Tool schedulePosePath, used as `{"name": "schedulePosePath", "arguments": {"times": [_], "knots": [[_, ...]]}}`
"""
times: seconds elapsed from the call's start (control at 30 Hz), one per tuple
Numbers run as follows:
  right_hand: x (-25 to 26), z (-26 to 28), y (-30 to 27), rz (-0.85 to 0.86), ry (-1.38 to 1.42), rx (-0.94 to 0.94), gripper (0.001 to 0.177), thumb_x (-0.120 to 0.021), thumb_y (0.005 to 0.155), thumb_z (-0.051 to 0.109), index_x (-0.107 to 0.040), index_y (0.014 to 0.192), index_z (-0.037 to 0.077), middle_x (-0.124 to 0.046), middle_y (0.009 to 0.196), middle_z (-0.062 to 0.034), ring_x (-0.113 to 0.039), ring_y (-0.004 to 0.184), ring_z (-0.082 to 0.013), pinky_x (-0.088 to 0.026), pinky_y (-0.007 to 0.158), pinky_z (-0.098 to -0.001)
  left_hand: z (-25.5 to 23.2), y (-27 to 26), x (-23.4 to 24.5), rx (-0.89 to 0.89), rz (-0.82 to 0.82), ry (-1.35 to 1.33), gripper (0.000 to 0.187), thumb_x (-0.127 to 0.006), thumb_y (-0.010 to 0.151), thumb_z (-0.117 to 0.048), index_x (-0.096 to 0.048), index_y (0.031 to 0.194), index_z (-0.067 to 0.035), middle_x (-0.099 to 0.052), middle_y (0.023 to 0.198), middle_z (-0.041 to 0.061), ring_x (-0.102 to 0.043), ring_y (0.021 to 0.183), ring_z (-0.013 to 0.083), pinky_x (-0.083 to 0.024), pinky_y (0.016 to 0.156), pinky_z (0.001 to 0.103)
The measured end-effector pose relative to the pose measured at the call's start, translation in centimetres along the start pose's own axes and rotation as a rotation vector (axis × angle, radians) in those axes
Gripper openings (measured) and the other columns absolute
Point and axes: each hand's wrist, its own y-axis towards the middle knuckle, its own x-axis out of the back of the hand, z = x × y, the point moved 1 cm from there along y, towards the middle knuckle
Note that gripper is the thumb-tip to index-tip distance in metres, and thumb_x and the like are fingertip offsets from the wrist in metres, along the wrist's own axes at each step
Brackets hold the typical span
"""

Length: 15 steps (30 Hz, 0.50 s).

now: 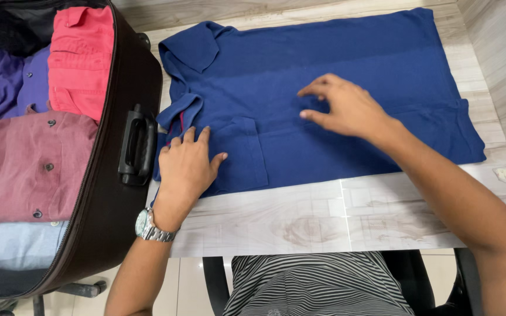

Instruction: The person folds a maroon shirt and a blue polo shirt by hand, then places them into an open suitcase already containing other folded garments.

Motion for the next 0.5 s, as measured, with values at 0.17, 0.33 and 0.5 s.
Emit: {"name": "schedulePosePath", "arguments": {"times": [0.17,0.33,0.5], "knots": [[2.8,-8.6,5.1,-0.246,-0.059,-0.137,0.043,-0.075,0.093,0.034,-0.07,0.132,0.018,-0.061,0.133,-0.0171,-0.069,0.104,-0.0302,-0.052,0.094,-0.0508,-1.8,7.1,1.3,-0.144,-0.241,-0.197,0.053,-0.079,0.086,-0.042,-0.07,0.126,-0.009,-0.069,0.123,0.016,-0.071,0.096,0.0372,-0.058,0.074,0.049],[1.7,-20.3,7.8,-0.646,-0.234,-0.215,0.04,-0.074,0.098,0.026,-0.07,0.134,0.009,-0.061,0.132,-0.0251,-0.064,0.1,-0.0452,-0.051,0.085,-0.0568,-0.9,19.4,-3.2,0.025,-0.276,-0.283,0.062,-0.077,0.088,-0.038,-0.056,0.139,-0.01,-0.048,0.145,0.024,-0.069,0.094,0.0427,-0.056,0.073,0.053],[-0.3,-23.5,7.6,-0.678,-0.248,-0.272,0.026,-0.071,0.099,0.025,-0.076,0.123,0.016,-0.066,0.128,-0.0182,-0.067,0.104,-0.0414,-0.052,0.086,-0.0522,0.3,25.4,-9.8,0.294,-0.4,-0.246,0.067,-0.071,0.091,-0.045,-0.05,0.141,-0.006,-0.045,0.142,0.026,-0.057,0.115,0.0462,-0.055,0.074,0.057]]}}
